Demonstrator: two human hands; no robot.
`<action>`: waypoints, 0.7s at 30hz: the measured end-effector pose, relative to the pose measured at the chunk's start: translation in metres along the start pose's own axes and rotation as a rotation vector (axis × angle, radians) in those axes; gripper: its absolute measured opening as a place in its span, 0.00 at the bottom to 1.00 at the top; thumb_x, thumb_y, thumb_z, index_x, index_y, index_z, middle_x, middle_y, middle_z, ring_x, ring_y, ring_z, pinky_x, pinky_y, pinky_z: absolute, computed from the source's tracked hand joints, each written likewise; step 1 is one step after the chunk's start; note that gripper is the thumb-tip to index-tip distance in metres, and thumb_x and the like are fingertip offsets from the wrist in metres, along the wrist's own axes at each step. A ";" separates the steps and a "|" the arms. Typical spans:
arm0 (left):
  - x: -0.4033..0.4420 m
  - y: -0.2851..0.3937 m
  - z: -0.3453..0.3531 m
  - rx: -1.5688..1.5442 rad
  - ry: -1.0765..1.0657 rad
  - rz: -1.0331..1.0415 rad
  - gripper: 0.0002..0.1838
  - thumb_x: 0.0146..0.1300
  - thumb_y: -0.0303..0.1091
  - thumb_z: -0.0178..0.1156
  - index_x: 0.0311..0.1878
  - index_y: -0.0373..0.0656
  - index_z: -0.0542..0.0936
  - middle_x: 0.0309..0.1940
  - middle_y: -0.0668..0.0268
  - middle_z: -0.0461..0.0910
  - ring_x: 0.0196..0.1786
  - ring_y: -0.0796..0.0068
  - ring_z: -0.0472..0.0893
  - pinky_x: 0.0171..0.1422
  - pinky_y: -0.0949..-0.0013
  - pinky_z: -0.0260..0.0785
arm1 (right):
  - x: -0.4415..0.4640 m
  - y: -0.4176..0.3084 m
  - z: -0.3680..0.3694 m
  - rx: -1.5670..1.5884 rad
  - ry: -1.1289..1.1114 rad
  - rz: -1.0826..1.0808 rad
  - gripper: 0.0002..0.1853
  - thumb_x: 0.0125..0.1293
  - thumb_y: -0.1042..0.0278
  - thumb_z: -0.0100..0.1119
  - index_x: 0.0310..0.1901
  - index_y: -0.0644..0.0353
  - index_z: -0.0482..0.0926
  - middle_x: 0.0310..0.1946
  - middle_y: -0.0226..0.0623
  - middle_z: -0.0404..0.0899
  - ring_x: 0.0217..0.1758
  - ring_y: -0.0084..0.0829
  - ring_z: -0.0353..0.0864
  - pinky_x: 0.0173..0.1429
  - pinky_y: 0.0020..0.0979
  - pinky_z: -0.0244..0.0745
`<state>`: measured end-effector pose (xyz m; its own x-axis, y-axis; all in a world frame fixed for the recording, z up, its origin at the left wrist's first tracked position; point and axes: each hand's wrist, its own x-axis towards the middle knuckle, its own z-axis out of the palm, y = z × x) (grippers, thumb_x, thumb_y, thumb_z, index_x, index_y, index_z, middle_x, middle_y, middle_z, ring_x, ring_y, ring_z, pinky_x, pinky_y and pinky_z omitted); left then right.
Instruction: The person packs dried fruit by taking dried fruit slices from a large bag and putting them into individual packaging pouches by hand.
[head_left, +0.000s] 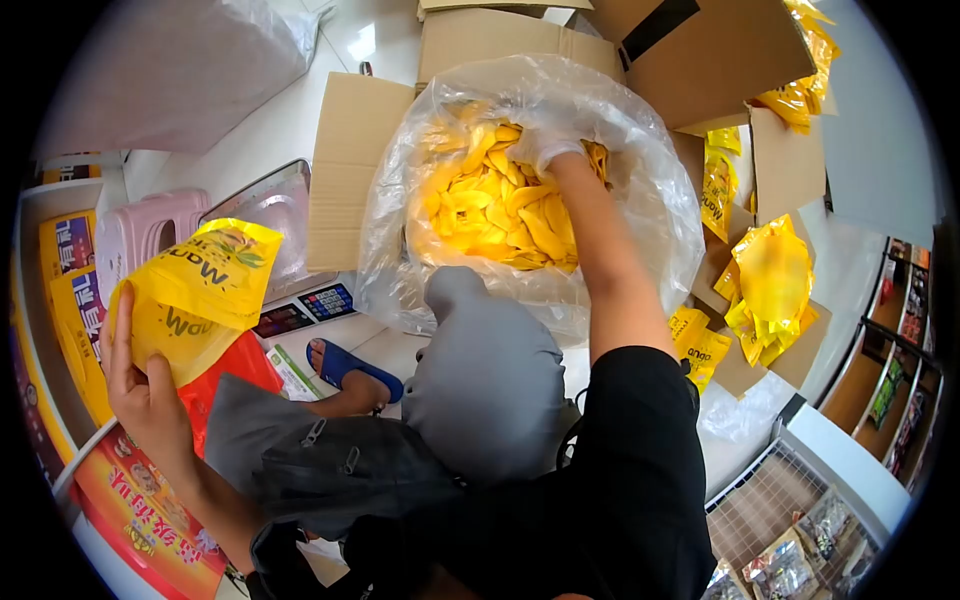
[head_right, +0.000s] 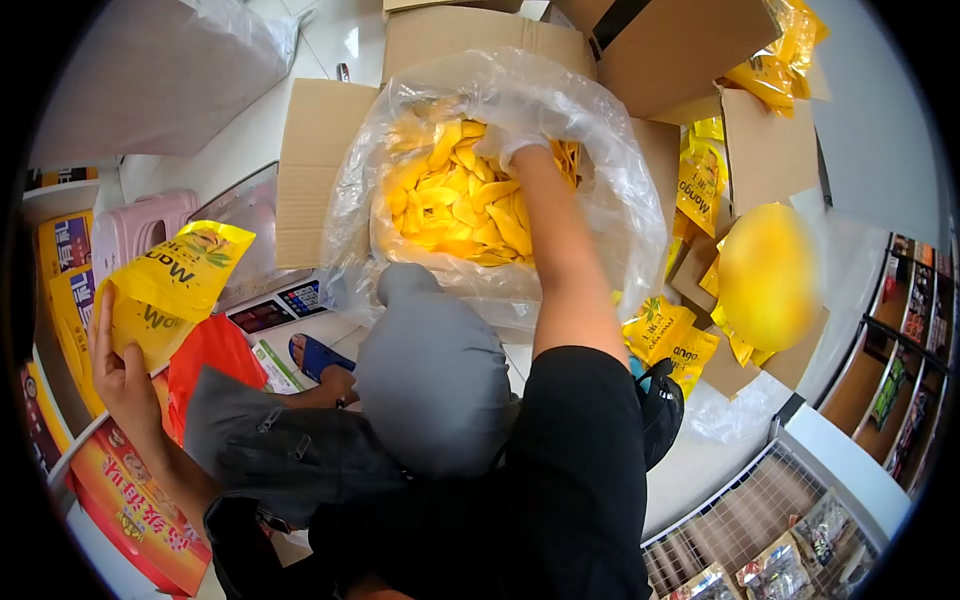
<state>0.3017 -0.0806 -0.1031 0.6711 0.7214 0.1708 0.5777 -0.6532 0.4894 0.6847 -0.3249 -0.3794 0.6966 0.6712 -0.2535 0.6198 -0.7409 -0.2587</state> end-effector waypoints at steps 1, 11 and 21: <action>0.003 0.003 0.002 -0.029 0.011 -0.023 0.32 0.55 0.15 0.42 0.64 0.38 0.74 0.63 0.58 0.72 0.56 0.75 0.75 0.49 0.79 0.67 | 0.004 0.004 0.008 -0.066 -0.007 -0.033 0.35 0.48 0.61 0.73 0.62 0.47 0.74 0.63 0.42 0.71 0.68 0.47 0.66 0.71 0.38 0.62; 0.017 0.014 0.008 0.112 -0.027 0.101 0.30 0.57 0.16 0.43 0.64 0.40 0.74 0.64 0.56 0.72 0.56 0.73 0.77 0.46 0.80 0.69 | 0.034 0.007 0.025 -0.090 -0.024 -0.037 0.31 0.50 0.63 0.71 0.60 0.50 0.76 0.59 0.41 0.74 0.63 0.43 0.70 0.67 0.36 0.65; 0.021 0.008 -0.004 0.080 -0.049 0.114 0.30 0.57 0.15 0.42 0.65 0.39 0.73 0.65 0.56 0.70 0.64 0.70 0.73 0.58 0.77 0.68 | 0.058 0.016 0.022 -0.103 -0.035 0.008 0.27 0.53 0.65 0.69 0.58 0.52 0.77 0.55 0.40 0.77 0.58 0.38 0.74 0.62 0.34 0.69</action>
<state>0.3185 -0.0697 -0.0926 0.7552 0.6307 0.1786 0.5302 -0.7480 0.3993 0.7271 -0.2969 -0.4189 0.6898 0.6641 -0.2884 0.6493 -0.7436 -0.1595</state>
